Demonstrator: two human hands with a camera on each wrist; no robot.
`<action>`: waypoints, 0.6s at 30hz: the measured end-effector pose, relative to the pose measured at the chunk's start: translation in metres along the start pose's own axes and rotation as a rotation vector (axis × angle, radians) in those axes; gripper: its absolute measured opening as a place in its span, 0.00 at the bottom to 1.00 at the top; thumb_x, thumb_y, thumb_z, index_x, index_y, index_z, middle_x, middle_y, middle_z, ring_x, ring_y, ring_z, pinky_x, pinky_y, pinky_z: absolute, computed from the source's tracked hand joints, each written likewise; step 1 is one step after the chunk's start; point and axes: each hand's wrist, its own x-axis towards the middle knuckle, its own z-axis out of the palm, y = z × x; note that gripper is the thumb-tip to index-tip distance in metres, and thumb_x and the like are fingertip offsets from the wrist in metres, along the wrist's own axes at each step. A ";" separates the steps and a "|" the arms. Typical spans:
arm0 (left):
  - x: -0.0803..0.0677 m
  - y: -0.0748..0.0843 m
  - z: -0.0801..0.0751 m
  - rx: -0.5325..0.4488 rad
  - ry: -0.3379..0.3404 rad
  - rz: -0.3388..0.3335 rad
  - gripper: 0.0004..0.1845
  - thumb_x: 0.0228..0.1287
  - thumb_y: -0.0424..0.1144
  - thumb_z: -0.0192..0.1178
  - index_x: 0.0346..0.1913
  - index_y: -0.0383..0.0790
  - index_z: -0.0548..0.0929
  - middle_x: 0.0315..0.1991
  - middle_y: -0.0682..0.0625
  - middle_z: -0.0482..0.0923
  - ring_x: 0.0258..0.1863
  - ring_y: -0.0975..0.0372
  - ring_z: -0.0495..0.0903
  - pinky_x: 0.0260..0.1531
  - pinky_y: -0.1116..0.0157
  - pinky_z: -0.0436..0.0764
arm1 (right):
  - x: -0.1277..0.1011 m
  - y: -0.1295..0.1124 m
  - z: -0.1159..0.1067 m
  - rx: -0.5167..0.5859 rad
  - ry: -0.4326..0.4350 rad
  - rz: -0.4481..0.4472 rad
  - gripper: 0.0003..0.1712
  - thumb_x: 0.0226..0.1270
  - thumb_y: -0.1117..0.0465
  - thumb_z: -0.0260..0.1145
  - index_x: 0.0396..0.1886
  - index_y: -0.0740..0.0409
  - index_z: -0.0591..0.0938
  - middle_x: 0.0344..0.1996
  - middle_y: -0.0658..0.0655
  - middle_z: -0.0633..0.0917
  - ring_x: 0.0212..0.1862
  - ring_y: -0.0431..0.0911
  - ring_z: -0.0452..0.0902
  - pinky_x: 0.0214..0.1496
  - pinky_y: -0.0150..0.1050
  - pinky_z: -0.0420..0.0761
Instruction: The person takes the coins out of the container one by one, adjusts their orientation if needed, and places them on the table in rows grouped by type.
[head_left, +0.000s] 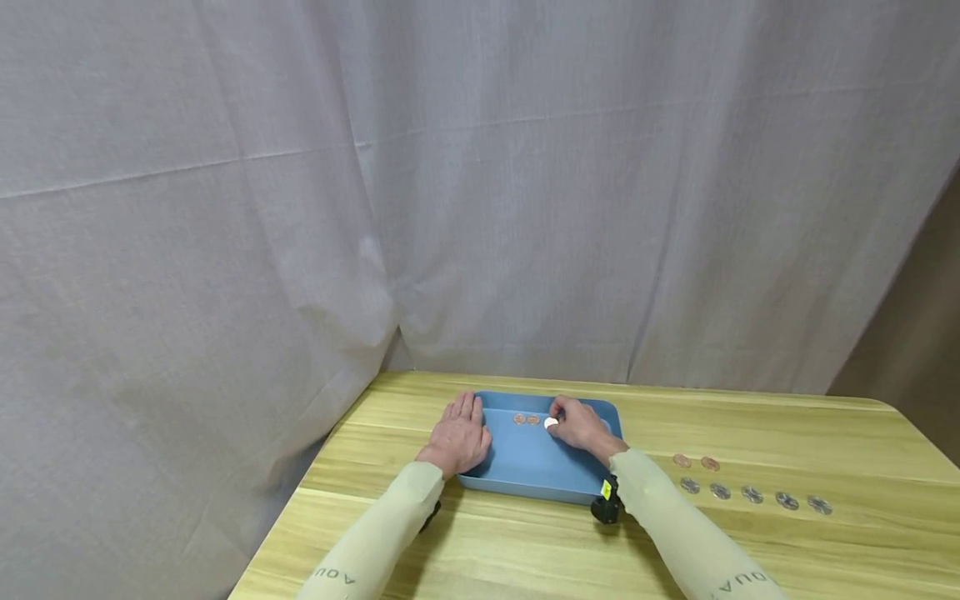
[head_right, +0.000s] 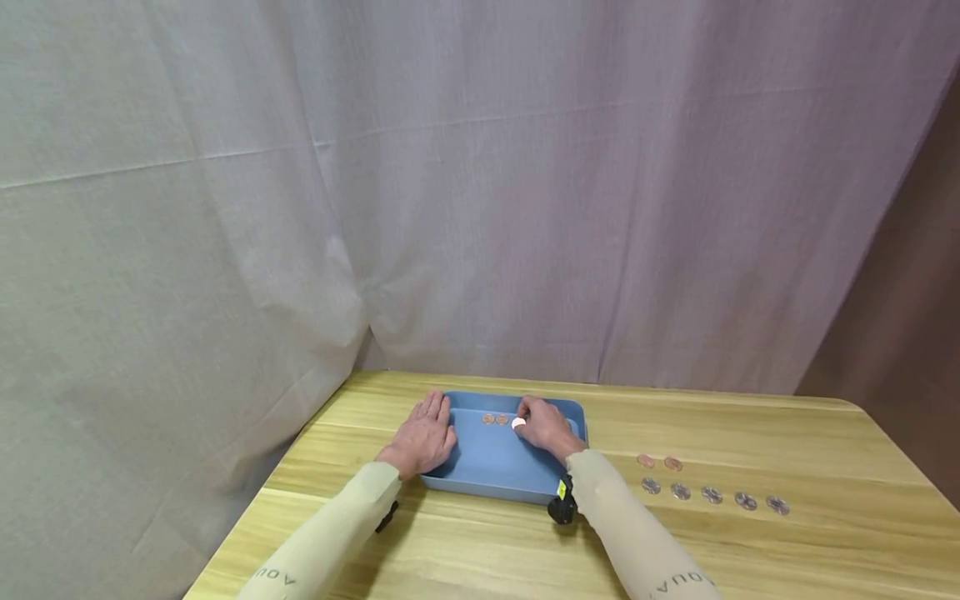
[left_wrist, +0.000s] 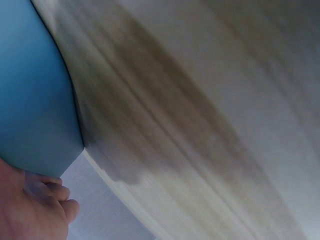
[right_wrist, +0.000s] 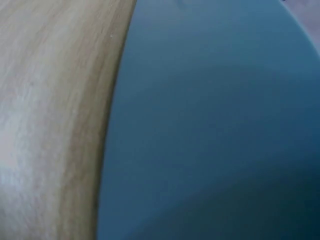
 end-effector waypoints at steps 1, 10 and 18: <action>0.000 0.000 0.000 0.000 0.001 0.001 0.33 0.75 0.49 0.34 0.76 0.35 0.55 0.78 0.40 0.51 0.78 0.52 0.51 0.77 0.55 0.56 | 0.000 0.000 0.000 0.007 -0.002 0.001 0.09 0.58 0.60 0.70 0.35 0.56 0.78 0.24 0.51 0.75 0.26 0.44 0.69 0.27 0.35 0.64; 0.001 0.000 0.002 0.002 0.008 0.003 0.33 0.75 0.49 0.34 0.76 0.35 0.55 0.78 0.40 0.50 0.78 0.51 0.51 0.77 0.55 0.56 | -0.002 -0.002 -0.005 0.055 -0.038 0.002 0.07 0.63 0.61 0.68 0.36 0.56 0.78 0.22 0.51 0.75 0.23 0.43 0.71 0.25 0.34 0.68; 0.001 0.000 0.002 0.010 0.002 0.000 0.33 0.76 0.50 0.33 0.77 0.35 0.54 0.79 0.41 0.50 0.79 0.52 0.50 0.77 0.55 0.56 | -0.008 -0.002 -0.022 0.193 -0.068 0.007 0.07 0.66 0.62 0.66 0.38 0.58 0.76 0.19 0.54 0.77 0.18 0.46 0.76 0.20 0.36 0.73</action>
